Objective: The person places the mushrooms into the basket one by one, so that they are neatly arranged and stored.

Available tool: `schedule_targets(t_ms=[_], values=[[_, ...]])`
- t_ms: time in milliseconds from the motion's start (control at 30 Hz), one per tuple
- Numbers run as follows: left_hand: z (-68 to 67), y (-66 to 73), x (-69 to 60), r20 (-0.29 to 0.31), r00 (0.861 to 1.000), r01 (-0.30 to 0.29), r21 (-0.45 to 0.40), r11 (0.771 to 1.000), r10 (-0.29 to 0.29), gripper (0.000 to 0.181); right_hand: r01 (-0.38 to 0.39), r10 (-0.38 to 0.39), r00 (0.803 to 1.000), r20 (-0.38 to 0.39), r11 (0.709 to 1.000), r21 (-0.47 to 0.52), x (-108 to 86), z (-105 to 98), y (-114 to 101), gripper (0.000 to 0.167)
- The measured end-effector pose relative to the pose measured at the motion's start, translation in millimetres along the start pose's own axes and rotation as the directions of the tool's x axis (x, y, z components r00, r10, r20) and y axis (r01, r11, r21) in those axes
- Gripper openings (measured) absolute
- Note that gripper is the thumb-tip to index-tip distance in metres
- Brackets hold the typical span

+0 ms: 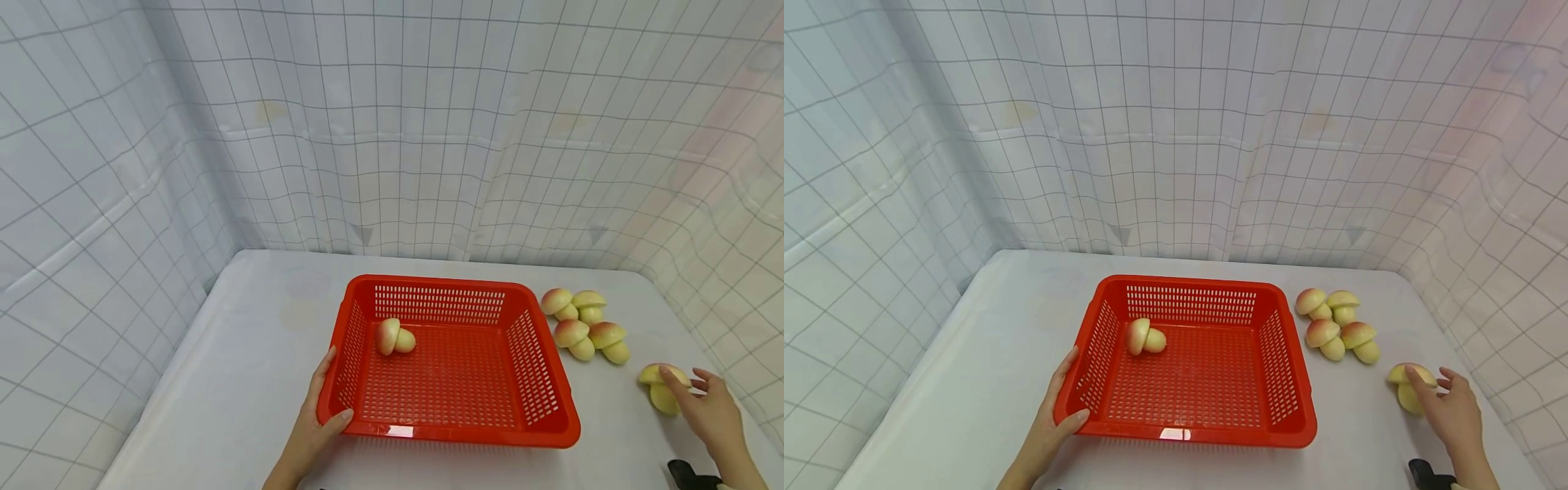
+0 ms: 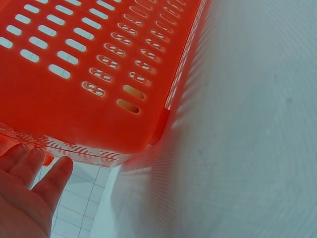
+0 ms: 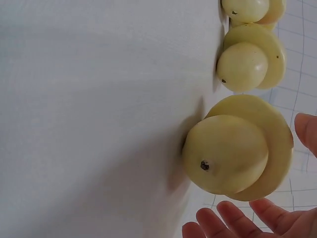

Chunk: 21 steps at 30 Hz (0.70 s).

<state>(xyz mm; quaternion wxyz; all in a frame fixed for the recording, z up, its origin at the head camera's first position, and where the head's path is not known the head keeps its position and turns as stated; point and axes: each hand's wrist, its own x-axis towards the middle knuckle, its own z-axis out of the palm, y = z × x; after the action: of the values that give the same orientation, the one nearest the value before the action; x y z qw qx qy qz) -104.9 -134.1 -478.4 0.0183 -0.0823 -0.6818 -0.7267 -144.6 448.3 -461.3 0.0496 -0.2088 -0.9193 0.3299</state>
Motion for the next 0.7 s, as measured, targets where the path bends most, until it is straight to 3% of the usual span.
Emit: schedule_targets(t_ms=[467, 700], values=[[-0.7, -0.6, -0.7, 0.01, 1.0, -0.006, -0.016, 1.0, 0.006, 0.082, -0.071, 0.074, 0.993, 0.094, 0.997, -0.033, -1.4, 3.3, 3.5, 0.091], [-0.4, -1.2, -0.8, 0.011, 1.0, 0.0, -0.023, 1.0, 0.0, 0.082, -0.065, 0.068, 0.994, 0.08, 0.997, -0.032, -3.4, 4.2, 0.8, 0.091]])
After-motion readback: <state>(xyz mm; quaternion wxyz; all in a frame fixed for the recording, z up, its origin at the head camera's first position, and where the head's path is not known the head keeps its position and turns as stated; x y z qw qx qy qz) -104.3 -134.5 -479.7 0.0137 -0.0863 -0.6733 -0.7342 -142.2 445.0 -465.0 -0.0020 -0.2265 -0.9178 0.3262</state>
